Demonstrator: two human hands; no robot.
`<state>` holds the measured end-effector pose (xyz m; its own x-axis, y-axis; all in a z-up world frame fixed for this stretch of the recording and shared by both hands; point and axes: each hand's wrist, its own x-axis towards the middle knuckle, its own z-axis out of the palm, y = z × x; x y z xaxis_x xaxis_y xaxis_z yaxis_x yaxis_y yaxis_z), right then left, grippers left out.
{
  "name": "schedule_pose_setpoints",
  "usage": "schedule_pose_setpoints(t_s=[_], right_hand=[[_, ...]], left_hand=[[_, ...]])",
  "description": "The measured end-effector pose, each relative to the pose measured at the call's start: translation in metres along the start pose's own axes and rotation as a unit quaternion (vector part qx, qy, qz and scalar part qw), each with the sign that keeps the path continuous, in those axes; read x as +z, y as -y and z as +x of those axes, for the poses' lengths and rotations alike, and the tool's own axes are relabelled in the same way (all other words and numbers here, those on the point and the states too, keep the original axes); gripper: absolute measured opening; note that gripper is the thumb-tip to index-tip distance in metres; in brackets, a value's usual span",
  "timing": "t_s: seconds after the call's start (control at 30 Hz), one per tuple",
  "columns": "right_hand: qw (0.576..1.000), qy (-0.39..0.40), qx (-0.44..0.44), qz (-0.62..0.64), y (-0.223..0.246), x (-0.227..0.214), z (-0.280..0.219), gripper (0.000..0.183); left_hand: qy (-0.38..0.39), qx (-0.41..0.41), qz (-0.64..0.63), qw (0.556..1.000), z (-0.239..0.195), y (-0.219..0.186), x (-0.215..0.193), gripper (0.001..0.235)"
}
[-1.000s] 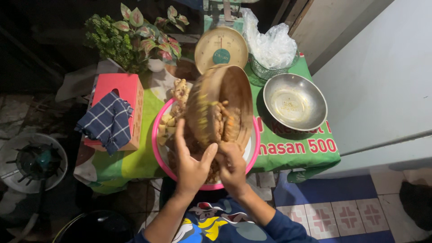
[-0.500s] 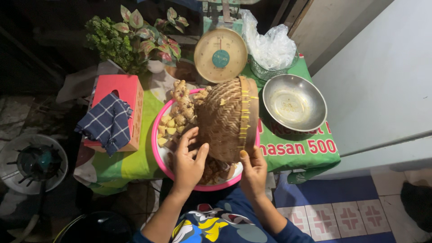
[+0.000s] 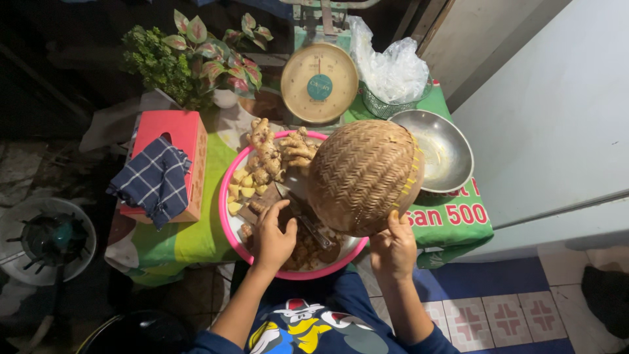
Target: The person peels ginger roots using a small knife over a pink tray, placing the peeled pieces on a wooden cutting board. They periodically transfer unpeeled ginger from a woven basket onto the tray and continue peeling.
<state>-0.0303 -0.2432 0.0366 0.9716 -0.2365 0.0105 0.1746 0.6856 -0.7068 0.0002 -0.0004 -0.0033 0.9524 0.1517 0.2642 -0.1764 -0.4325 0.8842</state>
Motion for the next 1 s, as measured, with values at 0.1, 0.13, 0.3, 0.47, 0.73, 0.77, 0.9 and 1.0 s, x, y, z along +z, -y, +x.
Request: schedule_pose_setpoints(t_s=[0.1,0.13,0.3,0.47,0.73,0.77,0.9,1.0], right_hand=[[1.000,-0.021,0.017,0.010,0.007,0.006,0.000,0.040],[0.999,-0.042,0.025,0.016,0.010,0.006,0.003,0.041],[0.990,-0.089,0.077,0.080,0.026,-0.023,0.024,0.042],[0.900,0.145,0.190,0.365,0.046,-0.056,0.036,0.039],[0.995,-0.057,0.034,0.079,0.088,-0.010,0.034,0.043],[0.998,-0.054,0.007,0.044,0.091,-0.005,0.036,0.043],[0.963,0.054,-0.163,-0.209,0.099,-0.006,0.048,0.037],[0.888,0.030,-0.200,-0.414,0.096,-0.022,0.065,0.028]], left_hand=[[-0.002,0.028,0.031,0.999,-0.003,0.010,0.006,0.042],[0.001,0.034,0.039,0.999,-0.004,0.013,0.007,0.041],[0.020,0.048,0.076,0.996,-0.011,0.031,0.019,0.042],[0.037,0.070,0.102,0.992,-0.017,0.047,0.026,0.043],[0.063,0.062,0.117,0.989,-0.017,0.047,0.024,0.043],[0.062,0.060,0.108,0.990,-0.016,0.045,0.023,0.039],[0.072,0.063,0.103,0.990,-0.015,0.040,0.019,0.040],[0.076,0.067,0.098,0.990,-0.015,0.038,0.019,0.037]])
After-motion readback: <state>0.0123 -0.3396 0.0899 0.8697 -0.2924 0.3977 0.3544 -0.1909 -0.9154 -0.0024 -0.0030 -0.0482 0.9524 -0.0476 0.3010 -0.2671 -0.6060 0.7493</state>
